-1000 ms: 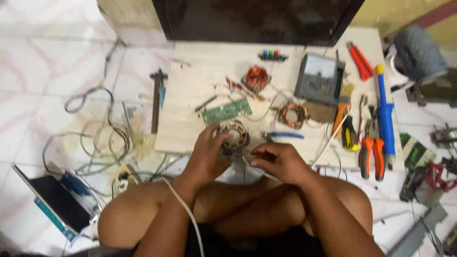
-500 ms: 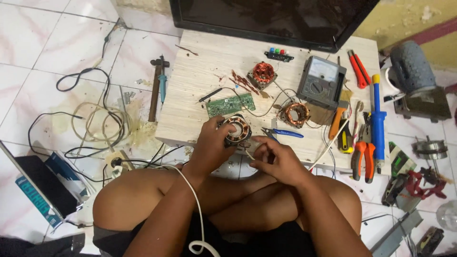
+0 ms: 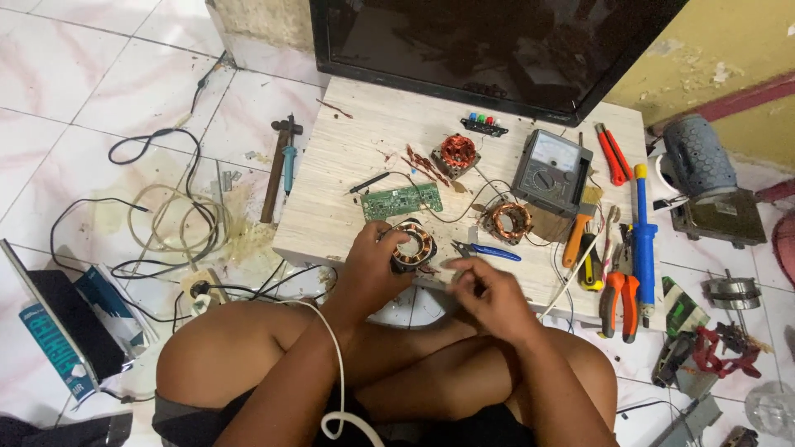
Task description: The person sits on the floor at a low table and reworks the copper windings of a small electric motor stator, using pliers to cut, strip and route wire around the coil slots while a multimeter and other motor parts sit on the table.
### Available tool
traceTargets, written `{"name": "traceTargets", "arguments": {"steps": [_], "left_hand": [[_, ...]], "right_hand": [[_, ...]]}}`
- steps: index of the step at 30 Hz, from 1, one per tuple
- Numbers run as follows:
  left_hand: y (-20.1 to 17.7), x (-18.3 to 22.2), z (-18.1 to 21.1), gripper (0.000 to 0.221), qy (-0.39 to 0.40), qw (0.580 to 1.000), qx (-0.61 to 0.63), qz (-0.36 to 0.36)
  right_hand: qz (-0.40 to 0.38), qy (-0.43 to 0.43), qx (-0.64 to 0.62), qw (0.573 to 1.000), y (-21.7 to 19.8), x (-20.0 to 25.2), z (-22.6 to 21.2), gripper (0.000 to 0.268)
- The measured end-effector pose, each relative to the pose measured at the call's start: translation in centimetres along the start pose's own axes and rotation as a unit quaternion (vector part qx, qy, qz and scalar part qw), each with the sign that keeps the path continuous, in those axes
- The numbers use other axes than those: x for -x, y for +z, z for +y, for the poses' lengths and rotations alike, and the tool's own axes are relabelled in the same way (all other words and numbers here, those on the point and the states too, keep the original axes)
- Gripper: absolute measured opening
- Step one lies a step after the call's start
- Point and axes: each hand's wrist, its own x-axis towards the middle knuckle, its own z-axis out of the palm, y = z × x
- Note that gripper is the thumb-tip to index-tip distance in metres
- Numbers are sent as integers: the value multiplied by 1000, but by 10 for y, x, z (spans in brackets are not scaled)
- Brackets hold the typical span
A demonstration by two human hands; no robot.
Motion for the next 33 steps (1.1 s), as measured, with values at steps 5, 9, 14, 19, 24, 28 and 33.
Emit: {"name": "traceTargets", "arguments": {"steps": [5, 9, 14, 19, 24, 28, 33], "left_hand": [[7, 2, 1, 45, 2, 1000, -16, 26], [12, 0, 2, 39, -16, 999, -24, 23], [9, 1, 11, 49, -46, 998, -36, -10], [2, -1, 32, 60, 150, 989, -1, 11], [16, 4, 48, 25, 171, 980, 91, -53], [15, 2, 43, 23, 116, 980, 152, -61], [4, 3, 40, 26, 80, 970, 171, -155]], "right_hand": [[58, 34, -63, 996, -25, -6, 58, 26], [-91, 107, -247, 959, -55, 0, 60, 39], [-95, 34, -246, 964, -55, 6, 67, 41], [48, -98, 7, 994, -29, 6, 24, 30], [147, -167, 173, 960, -26, -6, 16, 34], [261, -181, 230, 920, -36, -13, 26, 22], [473, -41, 80, 876, -52, -16, 63, 21]]}}
